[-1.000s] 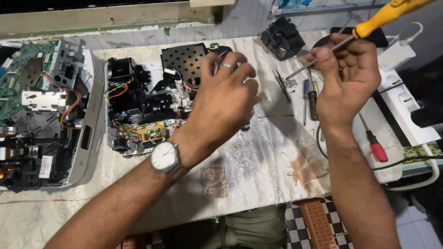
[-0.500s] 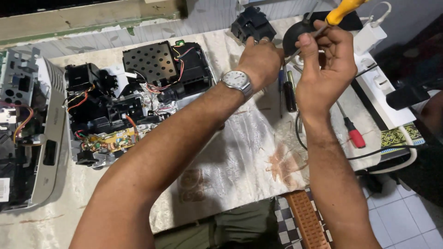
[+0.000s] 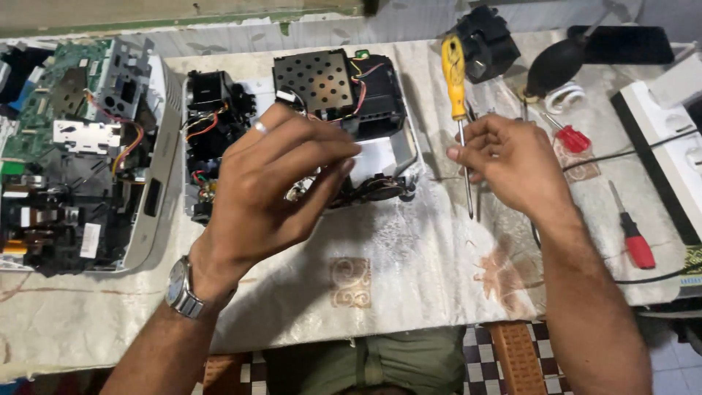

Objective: Disassembling an electronic device to access and remove internal modules using a screwdriver.

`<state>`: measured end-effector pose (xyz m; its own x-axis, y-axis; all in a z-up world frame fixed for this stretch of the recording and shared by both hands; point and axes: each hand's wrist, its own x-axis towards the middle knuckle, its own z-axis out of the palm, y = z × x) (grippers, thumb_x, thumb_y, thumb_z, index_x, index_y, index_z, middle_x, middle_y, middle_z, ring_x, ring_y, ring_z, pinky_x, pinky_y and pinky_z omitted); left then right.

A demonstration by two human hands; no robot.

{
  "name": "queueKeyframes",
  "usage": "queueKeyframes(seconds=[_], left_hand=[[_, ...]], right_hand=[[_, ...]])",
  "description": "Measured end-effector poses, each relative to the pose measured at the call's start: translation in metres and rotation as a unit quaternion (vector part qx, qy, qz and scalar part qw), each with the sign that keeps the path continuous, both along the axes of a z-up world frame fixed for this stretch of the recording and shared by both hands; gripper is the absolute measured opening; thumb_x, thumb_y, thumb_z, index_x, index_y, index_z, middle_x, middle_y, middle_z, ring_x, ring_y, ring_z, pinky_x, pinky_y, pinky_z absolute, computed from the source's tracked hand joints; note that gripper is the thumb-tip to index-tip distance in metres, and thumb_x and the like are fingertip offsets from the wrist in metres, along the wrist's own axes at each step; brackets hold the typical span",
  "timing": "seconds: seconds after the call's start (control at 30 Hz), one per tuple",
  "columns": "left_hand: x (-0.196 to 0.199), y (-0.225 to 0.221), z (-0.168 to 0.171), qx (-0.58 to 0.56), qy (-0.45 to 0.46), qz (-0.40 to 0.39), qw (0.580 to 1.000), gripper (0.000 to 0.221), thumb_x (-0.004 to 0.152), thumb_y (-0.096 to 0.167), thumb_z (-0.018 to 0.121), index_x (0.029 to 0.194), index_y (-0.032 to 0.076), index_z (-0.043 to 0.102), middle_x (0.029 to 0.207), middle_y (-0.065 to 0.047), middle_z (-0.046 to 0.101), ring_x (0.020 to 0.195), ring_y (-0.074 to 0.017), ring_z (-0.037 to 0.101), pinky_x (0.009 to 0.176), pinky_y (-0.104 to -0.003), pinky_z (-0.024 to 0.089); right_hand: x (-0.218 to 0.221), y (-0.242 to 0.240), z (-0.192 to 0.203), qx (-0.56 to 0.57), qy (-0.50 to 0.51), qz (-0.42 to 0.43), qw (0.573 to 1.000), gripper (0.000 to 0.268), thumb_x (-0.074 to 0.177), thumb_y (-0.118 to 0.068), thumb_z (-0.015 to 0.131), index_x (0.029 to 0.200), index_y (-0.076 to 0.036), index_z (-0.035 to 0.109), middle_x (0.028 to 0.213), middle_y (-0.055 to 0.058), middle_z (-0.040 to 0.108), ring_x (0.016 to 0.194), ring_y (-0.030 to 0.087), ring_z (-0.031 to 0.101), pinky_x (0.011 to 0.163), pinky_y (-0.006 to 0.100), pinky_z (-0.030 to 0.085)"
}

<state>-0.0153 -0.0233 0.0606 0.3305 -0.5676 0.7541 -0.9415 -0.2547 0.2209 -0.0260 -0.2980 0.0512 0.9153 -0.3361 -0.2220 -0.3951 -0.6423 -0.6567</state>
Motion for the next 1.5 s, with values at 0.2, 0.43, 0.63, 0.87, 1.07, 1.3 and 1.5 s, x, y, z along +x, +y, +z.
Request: queueKeyframes(seconds=[0.2, 0.43, 0.63, 0.87, 1.07, 1.3, 1.5], left_hand=[[0.011, 0.040, -0.051, -0.003, 0.065, 0.055, 0.996, 0.021, 0.102, 0.016, 0.061, 0.086, 0.005, 0.068, 0.084, -0.007, 0.068, 0.074, -0.0195, 0.056, 0.066, -0.032, 0.048], [0.013, 0.037, -0.077, 0.083, 0.039, 0.134, 0.987, 0.033, 0.098, 0.044, 0.059, 0.089, 0.014, 0.069, 0.097, -0.003, 0.069, 0.104, -0.0243, 0.055, 0.096, -0.049, 0.035], [0.010, 0.025, -0.092, 0.129, 0.090, 0.159, 0.975, 0.034, 0.098, 0.040, 0.055, 0.104, 0.011, 0.072, 0.105, -0.005, 0.070, 0.112, -0.0259, 0.057, 0.100, -0.057, 0.034], [0.010, 0.025, -0.095, 0.137, 0.086, 0.155, 0.975, 0.035, 0.098, 0.040, 0.057, 0.107, 0.009, 0.069, 0.104, -0.008, 0.072, 0.103, -0.0262, 0.059, 0.097, -0.053, 0.037], [0.010, 0.023, -0.100, 0.128, 0.101, 0.154, 0.974, 0.029, 0.100, 0.035, 0.056, 0.106, 0.009, 0.067, 0.098, -0.008, 0.071, 0.095, -0.0266, 0.059, 0.096, -0.050, 0.038], [0.009, 0.022, -0.102, 0.128, 0.119, 0.153, 0.973, 0.033, 0.101, 0.037, 0.052, 0.110, 0.008, 0.067, 0.102, -0.009, 0.072, 0.099, -0.0253, 0.061, 0.099, -0.051, 0.039], [0.009, 0.022, -0.102, 0.115, 0.119, 0.148, 0.975, 0.031, 0.101, 0.034, 0.054, 0.110, 0.007, 0.067, 0.100, -0.009, 0.071, 0.096, -0.0265, 0.061, 0.099, -0.050, 0.039]], right_hand=[[0.005, 0.015, -0.011, -0.023, 0.104, 0.031, 0.994, 0.034, 0.092, -0.022, 0.076, 0.121, -0.007, 0.067, 0.112, 0.011, 0.076, 0.079, 0.026, 0.075, 0.072, 0.037, 0.059], [0.012, 0.017, -0.023, -0.089, 0.108, 0.041, 0.989, 0.043, 0.093, -0.026, 0.073, 0.130, -0.007, 0.064, 0.119, 0.014, 0.074, 0.099, 0.027, 0.073, 0.088, 0.040, 0.060], [0.016, 0.008, -0.041, -0.144, 0.075, 0.061, 0.985, 0.036, 0.093, -0.031, 0.076, 0.122, -0.010, 0.072, 0.103, 0.010, 0.078, 0.095, 0.023, 0.072, 0.089, 0.037, 0.055], [0.014, 0.001, -0.054, -0.216, -0.014, 0.106, 0.970, 0.033, 0.098, -0.038, 0.070, 0.121, -0.014, 0.073, 0.106, 0.004, 0.079, 0.092, 0.019, 0.074, 0.081, 0.039, 0.061], [0.006, 0.003, -0.067, -0.164, -0.358, 0.302, 0.869, 0.030, 0.101, -0.029, 0.064, 0.114, -0.003, 0.071, 0.115, 0.015, 0.073, 0.110, 0.027, 0.063, 0.097, 0.044, 0.048], [0.006, 0.027, -0.081, -0.122, -0.389, 0.428, 0.807, 0.040, 0.091, -0.029, 0.074, 0.120, -0.001, 0.067, 0.120, 0.013, 0.072, 0.122, 0.030, 0.058, 0.110, 0.046, 0.045], [0.005, 0.031, -0.080, -0.112, -0.394, 0.420, 0.810, 0.029, 0.092, -0.019, 0.074, 0.115, -0.002, 0.071, 0.113, 0.010, 0.075, 0.118, 0.031, 0.061, 0.106, 0.045, 0.046]])
